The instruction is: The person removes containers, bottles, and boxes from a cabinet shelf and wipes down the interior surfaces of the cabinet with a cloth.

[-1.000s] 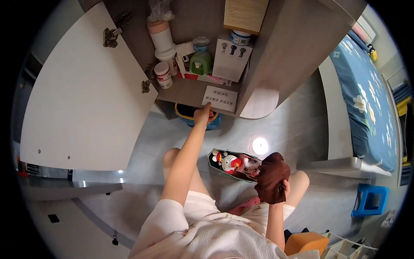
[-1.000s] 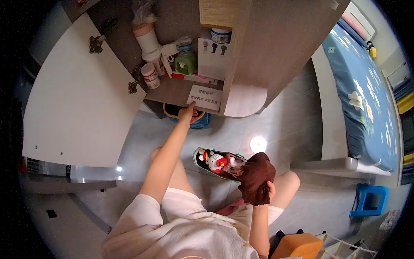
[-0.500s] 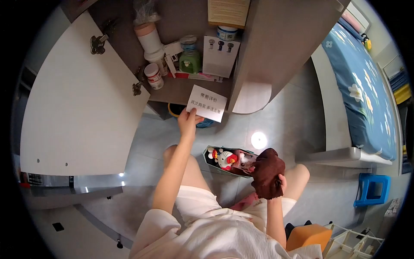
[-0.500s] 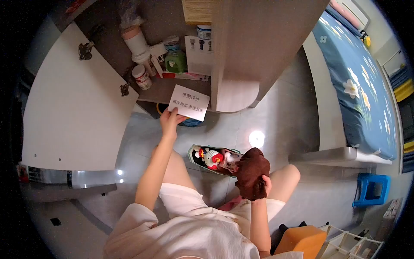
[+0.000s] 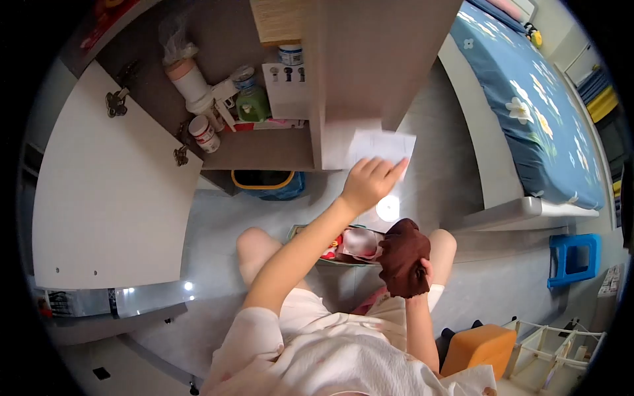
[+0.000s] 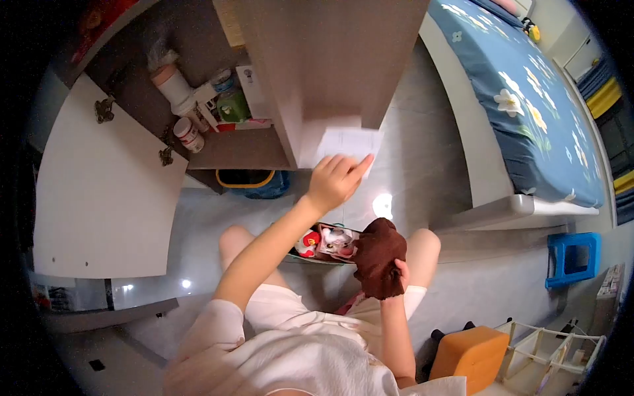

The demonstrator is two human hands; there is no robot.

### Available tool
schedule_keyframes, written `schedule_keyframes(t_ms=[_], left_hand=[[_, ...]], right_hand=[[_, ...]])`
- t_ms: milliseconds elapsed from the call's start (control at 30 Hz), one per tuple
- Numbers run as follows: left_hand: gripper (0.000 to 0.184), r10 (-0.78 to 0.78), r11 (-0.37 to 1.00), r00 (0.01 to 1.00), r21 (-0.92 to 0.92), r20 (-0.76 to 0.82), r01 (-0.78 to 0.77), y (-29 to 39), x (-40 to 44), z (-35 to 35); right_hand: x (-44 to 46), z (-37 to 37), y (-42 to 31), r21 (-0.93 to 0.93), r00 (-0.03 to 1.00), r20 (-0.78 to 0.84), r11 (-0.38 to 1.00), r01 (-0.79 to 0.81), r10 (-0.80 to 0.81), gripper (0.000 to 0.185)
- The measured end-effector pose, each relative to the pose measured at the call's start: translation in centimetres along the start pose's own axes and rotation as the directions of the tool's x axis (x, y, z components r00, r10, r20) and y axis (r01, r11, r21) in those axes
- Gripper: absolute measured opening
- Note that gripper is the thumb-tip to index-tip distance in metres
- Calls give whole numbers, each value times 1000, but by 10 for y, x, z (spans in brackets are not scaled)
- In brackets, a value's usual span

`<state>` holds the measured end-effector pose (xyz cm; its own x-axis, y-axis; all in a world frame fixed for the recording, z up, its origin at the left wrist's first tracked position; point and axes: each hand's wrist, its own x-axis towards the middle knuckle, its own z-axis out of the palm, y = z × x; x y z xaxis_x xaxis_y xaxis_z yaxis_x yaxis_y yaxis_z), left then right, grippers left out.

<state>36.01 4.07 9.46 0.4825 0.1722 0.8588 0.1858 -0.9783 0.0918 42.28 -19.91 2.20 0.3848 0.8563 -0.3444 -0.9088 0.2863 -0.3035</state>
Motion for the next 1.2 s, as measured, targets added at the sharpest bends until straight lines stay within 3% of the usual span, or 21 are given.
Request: schedule_keyframes(t_ms=[67, 100, 167, 200, 267, 300, 600, 633, 733, 800, 867, 900, 967, 1033, 1100, 1133, 1200], left_hand=[[34, -29, 999, 983, 43, 182, 22, -21, -5, 48], [34, -23, 999, 983, 41, 181, 16, -32, -21, 70], [34, -262, 937, 860, 330, 438, 118, -55, -49, 104], [34, -255, 938, 862, 329, 439, 110, -55, -48, 102], [48, -476, 856, 740, 445, 475, 265, -51, -52, 95], [61, -479, 848, 738, 467, 476, 250, -52, -55, 95], [74, -605, 727, 704, 619, 373, 297, -72, -63, 104], [80, -665, 722, 611, 580, 430, 378, -73, -60, 103], [84, -641, 741, 635, 562, 431, 367, -65, -57, 91], [82, -623, 775, 619, 480, 477, 410, -59, -57, 78], [70, -465, 885, 755, 248, 462, 393, -50, -62, 60], [70, -473, 881, 756, 256, 453, 398, -46, -68, 46], [58, -309, 928, 840, -53, 445, 370, -40, -79, 1], [50, -318, 918, 871, -108, 374, 381, -47, -104, -33], [44, -385, 900, 880, -96, 279, 425, -64, -127, -70], [42, -448, 882, 866, -50, 223, 469, -76, -138, -86], [38, -567, 823, 818, 29, 95, 567, -110, -154, -117]], right_hand=[[-4, -17, -5, -38, 993, -85, 996, 78, -81, 56], [-7, -24, -9, 12, 992, -108, 998, 62, -61, 53], [-12, -32, -15, 8, 987, -127, 995, 96, -95, 52], [-14, -35, -17, 2, 981, -152, 992, 126, -124, 51], [-18, -43, -23, 34, 983, -148, 993, 114, -108, 50], [-20, -42, -25, 37, 982, -144, 991, 127, -121, 50], [-12, -32, -21, 5, 981, -93, 986, 170, -168, 56], [-12, -26, -19, 16, 984, -94, 988, 153, -151, 57], [-12, -4, -11, -12, 993, 74, 996, 90, -89, 54], [-9, -10, -6, -21, 994, 59, 995, 94, -92, 55], [-7, -19, 0, -31, 995, 45, 995, 95, -94, 55], [-8, -23, 4, -50, 989, 69, 990, 131, -128, 56], [-5, -20, 12, -71, 983, 99, 984, 162, -155, 58], [-9, -8, 23, -150, 967, 154, 962, 226, -203, 63], [-9, 3, 31, -115, 954, 233, 969, 217, -186, 64], [-7, 8, 36, -77, 935, 307, 975, 208, -176, 66], [-3, 3, 47, -69, 941, 308, 984, 166, -138, 67]])
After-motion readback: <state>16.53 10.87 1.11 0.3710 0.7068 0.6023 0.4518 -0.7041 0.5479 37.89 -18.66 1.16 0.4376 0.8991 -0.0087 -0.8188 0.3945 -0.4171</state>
